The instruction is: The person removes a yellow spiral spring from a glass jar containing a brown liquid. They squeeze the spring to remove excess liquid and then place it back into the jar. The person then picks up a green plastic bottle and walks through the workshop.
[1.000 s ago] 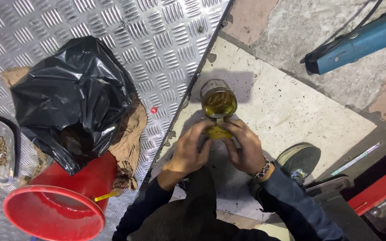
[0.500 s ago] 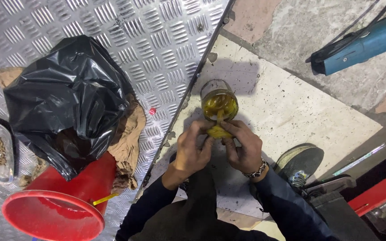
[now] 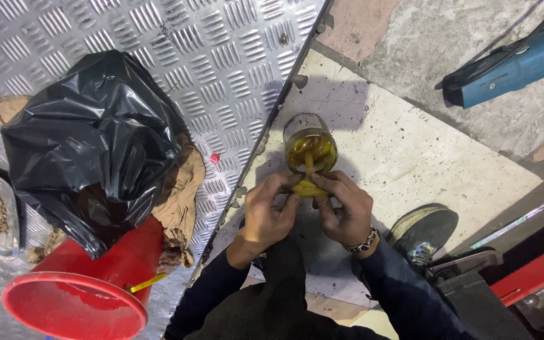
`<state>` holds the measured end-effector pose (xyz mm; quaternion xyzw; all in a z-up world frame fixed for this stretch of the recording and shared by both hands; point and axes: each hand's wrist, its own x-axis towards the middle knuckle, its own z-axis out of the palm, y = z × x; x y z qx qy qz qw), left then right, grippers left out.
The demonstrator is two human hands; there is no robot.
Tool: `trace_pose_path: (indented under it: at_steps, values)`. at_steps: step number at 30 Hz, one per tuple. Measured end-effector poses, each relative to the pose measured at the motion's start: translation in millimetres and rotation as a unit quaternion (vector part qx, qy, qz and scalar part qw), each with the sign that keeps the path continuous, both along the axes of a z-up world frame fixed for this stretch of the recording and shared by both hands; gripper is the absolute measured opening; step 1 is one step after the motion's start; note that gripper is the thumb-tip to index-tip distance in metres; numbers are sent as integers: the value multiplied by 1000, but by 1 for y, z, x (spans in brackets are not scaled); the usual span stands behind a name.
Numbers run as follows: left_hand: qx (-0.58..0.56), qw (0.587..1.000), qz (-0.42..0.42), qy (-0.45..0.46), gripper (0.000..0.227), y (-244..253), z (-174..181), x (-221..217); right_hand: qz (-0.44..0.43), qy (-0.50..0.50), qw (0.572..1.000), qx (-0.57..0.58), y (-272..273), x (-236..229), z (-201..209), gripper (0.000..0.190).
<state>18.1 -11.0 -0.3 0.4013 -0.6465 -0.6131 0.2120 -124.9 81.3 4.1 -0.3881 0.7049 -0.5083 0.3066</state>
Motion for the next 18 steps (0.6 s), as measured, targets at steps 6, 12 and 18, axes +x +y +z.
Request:
trace_pose_path:
  at_steps: [6, 12, 18]
  values:
    - [65, 996, 54, -1, 35, -1, 15, -9, -71, -72, 995, 13, 2, 13, 7, 26]
    - [4, 1000, 28, -10, 43, 1, 10, -3, -96, -68, 987, 106, -1, 16, 18, 31]
    - [-108, 992, -71, 5, 44, -19, 27, -8, -8, 32, 996, 83, -9, -8, 29, 40]
